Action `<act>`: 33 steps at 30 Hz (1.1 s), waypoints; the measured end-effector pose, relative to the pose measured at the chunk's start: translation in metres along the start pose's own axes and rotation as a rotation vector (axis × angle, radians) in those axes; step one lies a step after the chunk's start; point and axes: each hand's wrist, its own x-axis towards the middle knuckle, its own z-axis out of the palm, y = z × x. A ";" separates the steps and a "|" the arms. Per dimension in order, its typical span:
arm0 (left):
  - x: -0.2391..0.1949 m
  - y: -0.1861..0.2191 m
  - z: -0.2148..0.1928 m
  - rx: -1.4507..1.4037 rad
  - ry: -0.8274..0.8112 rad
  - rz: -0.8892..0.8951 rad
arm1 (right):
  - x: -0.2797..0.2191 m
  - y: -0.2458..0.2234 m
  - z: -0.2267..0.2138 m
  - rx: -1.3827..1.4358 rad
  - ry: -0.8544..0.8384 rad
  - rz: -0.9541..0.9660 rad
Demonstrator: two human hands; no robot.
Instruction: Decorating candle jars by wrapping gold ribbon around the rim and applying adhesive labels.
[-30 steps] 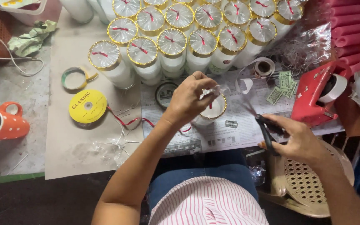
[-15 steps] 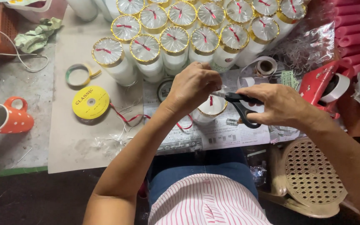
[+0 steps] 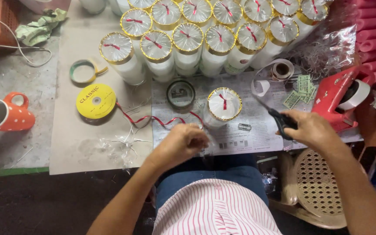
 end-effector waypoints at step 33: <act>-0.011 0.029 -0.242 0.148 1.029 -0.033 | 0.148 0.015 0.105 -0.364 0.131 -0.088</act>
